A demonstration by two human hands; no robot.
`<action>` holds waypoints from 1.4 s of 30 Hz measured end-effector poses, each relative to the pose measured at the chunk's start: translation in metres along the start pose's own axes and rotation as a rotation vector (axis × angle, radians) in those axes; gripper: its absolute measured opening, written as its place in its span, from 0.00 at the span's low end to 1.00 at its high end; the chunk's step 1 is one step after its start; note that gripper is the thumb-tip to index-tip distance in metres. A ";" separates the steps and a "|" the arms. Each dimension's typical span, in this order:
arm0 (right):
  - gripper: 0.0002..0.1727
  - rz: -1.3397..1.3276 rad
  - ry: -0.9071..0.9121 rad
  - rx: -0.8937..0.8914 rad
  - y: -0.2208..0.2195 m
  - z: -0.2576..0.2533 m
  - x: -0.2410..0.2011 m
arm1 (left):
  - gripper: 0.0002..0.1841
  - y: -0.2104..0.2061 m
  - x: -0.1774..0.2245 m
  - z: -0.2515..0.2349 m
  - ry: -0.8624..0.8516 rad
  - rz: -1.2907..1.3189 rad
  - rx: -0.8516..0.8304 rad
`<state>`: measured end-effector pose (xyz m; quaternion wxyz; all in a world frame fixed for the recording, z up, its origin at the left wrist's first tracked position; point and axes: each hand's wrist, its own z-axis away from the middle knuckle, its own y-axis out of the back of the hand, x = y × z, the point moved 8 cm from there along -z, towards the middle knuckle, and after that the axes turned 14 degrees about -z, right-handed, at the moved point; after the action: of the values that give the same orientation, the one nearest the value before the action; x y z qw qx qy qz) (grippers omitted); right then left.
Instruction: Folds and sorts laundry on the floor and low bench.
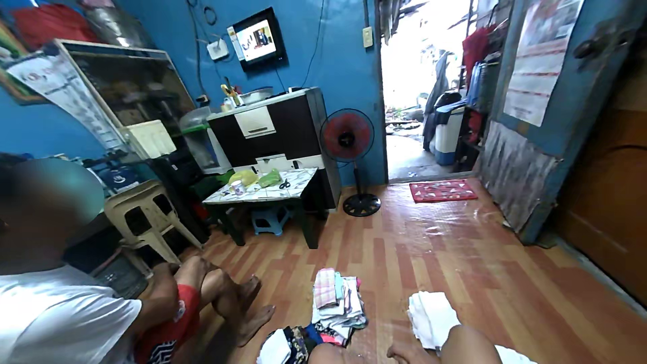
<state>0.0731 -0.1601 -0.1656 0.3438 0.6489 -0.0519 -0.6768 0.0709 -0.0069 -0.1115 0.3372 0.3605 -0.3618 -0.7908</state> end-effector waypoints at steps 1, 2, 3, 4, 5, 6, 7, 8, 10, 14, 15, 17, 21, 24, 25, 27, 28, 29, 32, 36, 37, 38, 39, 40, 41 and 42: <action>0.19 0.002 0.004 0.003 0.000 0.000 0.000 | 0.30 0.004 0.000 0.001 -0.014 0.014 0.010; 0.19 -0.008 -0.007 0.001 0.000 0.001 -0.004 | 0.29 0.009 -0.001 0.005 -0.021 0.040 0.015; 0.19 -0.017 -0.018 0.001 0.002 0.002 -0.010 | 0.27 0.019 -0.002 0.012 -0.024 0.070 -0.003; 0.19 -0.026 -0.024 0.004 0.003 0.003 -0.016 | 0.26 0.026 -0.003 0.018 -0.029 0.097 -0.017; 0.19 -0.031 -0.023 0.010 0.004 0.003 -0.019 | 0.25 0.029 -0.003 0.020 -0.035 0.114 -0.011; 0.19 -0.038 -0.023 0.007 0.004 0.003 -0.022 | 0.25 0.032 -0.003 0.023 -0.049 0.137 -0.025; 0.19 -0.030 -0.028 -0.004 0.003 0.002 -0.021 | 0.25 0.031 -0.001 0.024 -0.079 0.156 -0.027; 0.19 -0.016 -0.037 -0.013 0.002 0.002 -0.019 | 0.24 0.023 0.004 0.022 -0.128 0.164 -0.010; 0.18 0.001 -0.023 -0.010 0.000 0.001 -0.017 | 0.25 0.006 0.008 0.014 -0.154 0.135 -0.017; 0.19 -0.011 -0.016 -0.065 -0.001 0.002 -0.028 | 0.43 -0.023 0.003 -0.004 -0.039 -0.043 -0.145; 0.19 -0.007 0.001 -0.065 -0.002 0.002 -0.027 | 0.45 -0.025 0.004 -0.006 -0.034 -0.079 -0.171; 0.19 -0.006 0.020 -0.057 -0.001 0.001 -0.025 | 0.41 -0.018 0.008 -0.005 -0.070 -0.127 -0.208; 0.19 -0.010 0.024 -0.018 0.003 0.004 -0.031 | 0.32 -0.006 0.011 0.003 -0.096 -0.033 -0.157; 0.19 -0.022 0.031 -0.021 0.001 0.003 -0.029 | 0.33 -0.015 0.009 -0.004 -0.048 0.032 -0.155; 0.19 -0.027 0.031 -0.029 0.001 0.003 -0.032 | 0.33 -0.017 0.008 -0.006 -0.044 0.042 -0.142; 0.20 -0.030 0.012 -0.061 0.002 0.003 -0.037 | 0.32 -0.011 0.005 -0.006 -0.048 0.055 -0.133; 0.20 -0.026 0.004 -0.068 0.002 0.004 -0.039 | 0.31 -0.009 0.005 -0.005 -0.052 0.054 -0.130; 0.20 -0.020 -0.002 -0.071 0.003 0.004 -0.040 | 0.30 -0.006 0.005 -0.003 -0.059 0.050 -0.124; 0.20 -0.010 0.007 -0.059 0.006 0.005 -0.042 | 0.26 0.001 0.007 0.001 -0.085 0.056 -0.089; 0.19 -0.021 0.053 -0.006 0.007 0.005 -0.037 | 0.26 0.003 0.007 0.000 -0.099 0.056 -0.063; 0.19 -0.018 0.073 0.013 0.005 0.004 -0.030 | 0.27 0.002 0.006 -0.001 -0.097 0.070 -0.059; 0.18 -0.012 0.095 0.036 0.002 0.002 -0.022 | 0.27 0.000 0.006 -0.002 -0.094 0.084 -0.057; 0.18 -0.005 0.107 0.046 0.000 0.000 -0.017 | 0.27 -0.001 0.006 -0.003 -0.098 0.092 -0.059; 0.18 -0.001 0.112 0.049 -0.002 0.000 -0.015 | 0.27 -0.002 0.007 -0.003 -0.111 0.097 -0.061; 0.18 0.003 0.111 0.049 -0.001 0.000 -0.016 | 0.27 -0.002 0.008 -0.003 -0.135 0.095 -0.056; 0.18 0.003 0.106 0.040 -0.001 0.000 -0.018 | 0.26 -0.004 0.011 -0.003 -0.164 0.093 -0.050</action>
<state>0.0715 -0.1499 -0.1507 0.3342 0.6904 -0.0483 -0.6398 0.0672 -0.0147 -0.1195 0.3519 0.2690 -0.3847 -0.8098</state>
